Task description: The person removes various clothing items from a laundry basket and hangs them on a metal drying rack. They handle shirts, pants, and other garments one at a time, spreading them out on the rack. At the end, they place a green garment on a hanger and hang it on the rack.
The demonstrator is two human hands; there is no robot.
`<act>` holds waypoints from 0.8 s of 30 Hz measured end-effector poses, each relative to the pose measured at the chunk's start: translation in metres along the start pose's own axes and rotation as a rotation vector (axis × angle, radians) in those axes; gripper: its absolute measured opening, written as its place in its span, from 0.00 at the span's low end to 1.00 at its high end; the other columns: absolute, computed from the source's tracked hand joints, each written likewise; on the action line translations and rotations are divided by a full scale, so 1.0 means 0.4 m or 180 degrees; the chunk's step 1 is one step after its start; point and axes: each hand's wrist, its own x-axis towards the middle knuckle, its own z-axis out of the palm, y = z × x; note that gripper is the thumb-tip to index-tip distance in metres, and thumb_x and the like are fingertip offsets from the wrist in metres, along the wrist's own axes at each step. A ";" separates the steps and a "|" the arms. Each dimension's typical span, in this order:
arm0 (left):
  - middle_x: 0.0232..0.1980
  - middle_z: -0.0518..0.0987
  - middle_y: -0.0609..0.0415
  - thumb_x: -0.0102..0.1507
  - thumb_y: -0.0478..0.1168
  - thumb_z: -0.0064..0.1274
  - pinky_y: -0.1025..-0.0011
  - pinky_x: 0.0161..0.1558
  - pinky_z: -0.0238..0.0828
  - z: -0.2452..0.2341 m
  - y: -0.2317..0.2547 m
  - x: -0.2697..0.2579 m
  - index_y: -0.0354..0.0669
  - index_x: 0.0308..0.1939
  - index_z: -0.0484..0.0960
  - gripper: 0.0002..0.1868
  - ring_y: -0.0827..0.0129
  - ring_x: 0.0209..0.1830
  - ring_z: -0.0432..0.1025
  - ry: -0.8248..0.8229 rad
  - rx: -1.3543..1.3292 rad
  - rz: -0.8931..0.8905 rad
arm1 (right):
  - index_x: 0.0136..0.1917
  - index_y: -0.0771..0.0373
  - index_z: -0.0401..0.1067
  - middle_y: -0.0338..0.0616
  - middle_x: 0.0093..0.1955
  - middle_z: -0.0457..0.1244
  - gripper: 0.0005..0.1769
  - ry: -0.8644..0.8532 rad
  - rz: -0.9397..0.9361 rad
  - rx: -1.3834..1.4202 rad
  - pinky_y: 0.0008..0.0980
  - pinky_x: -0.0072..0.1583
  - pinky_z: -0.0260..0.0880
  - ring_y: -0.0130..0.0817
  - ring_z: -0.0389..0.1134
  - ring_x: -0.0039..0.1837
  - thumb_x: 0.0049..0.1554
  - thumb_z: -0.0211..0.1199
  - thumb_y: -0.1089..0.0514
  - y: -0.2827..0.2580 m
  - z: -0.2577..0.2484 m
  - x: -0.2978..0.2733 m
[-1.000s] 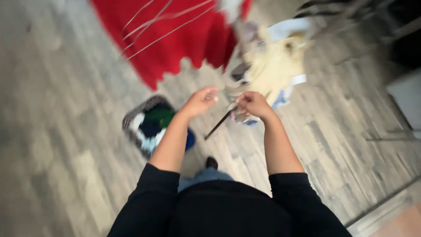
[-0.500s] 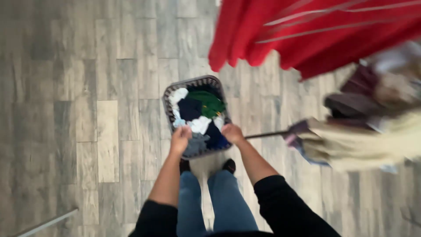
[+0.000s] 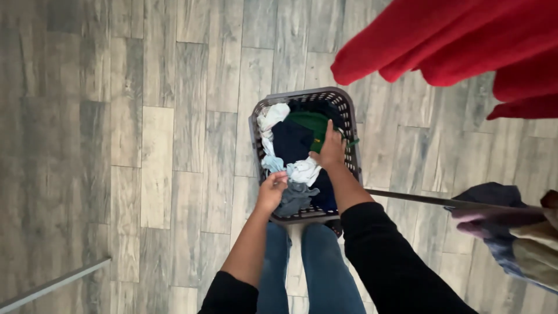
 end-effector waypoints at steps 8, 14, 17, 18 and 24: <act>0.46 0.84 0.49 0.63 0.37 0.57 0.75 0.41 0.78 -0.002 -0.020 0.007 0.49 0.55 0.85 0.15 0.69 0.38 0.81 -0.0079 -0.0035 0.0034 | 0.63 0.50 0.72 0.51 0.57 0.70 0.34 0.0570 0.0422 0.0487 0.54 0.66 0.69 0.55 0.69 0.65 0.44 0.76 0.45 0.120 0.128 0.014; 0.59 0.79 0.40 0.64 0.41 0.59 0.65 0.48 0.81 0.059 0.142 -0.051 0.49 0.64 0.79 0.22 0.54 0.51 0.80 -0.0088 -0.0065 -0.0194 | 0.55 0.57 0.79 0.56 0.48 0.71 0.32 0.0986 0.0272 0.1779 0.48 0.56 0.72 0.56 0.73 0.57 0.34 0.75 0.67 -0.077 -0.166 -0.343; 0.74 0.63 0.35 0.63 0.44 0.60 0.55 0.63 0.73 0.066 0.291 -0.107 0.57 0.76 0.65 0.37 0.42 0.66 0.69 -0.0379 0.0528 -0.0135 | 0.47 0.49 0.81 0.45 0.38 0.71 0.27 0.1156 0.0317 0.1931 0.34 0.48 0.73 0.42 0.74 0.46 0.32 0.76 0.65 -0.042 -0.158 -0.387; 0.74 0.63 0.35 0.63 0.44 0.60 0.55 0.63 0.73 0.071 0.293 -0.119 0.57 0.76 0.65 0.37 0.42 0.66 0.69 -0.0375 0.0517 -0.0118 | 0.47 0.49 0.81 0.45 0.38 0.71 0.27 0.1167 0.0299 0.1925 0.34 0.48 0.73 0.42 0.74 0.46 0.32 0.76 0.65 -0.046 -0.173 -0.402; 0.75 0.60 0.30 0.63 0.40 0.61 0.52 0.66 0.67 0.082 0.302 -0.186 0.47 0.76 0.65 0.38 0.37 0.69 0.65 -0.0729 -0.0123 -0.0071 | 0.40 0.53 0.80 0.41 0.31 0.68 0.23 0.1493 0.0260 0.2404 0.25 0.40 0.68 0.32 0.70 0.37 0.29 0.72 0.70 -0.127 -0.295 -0.495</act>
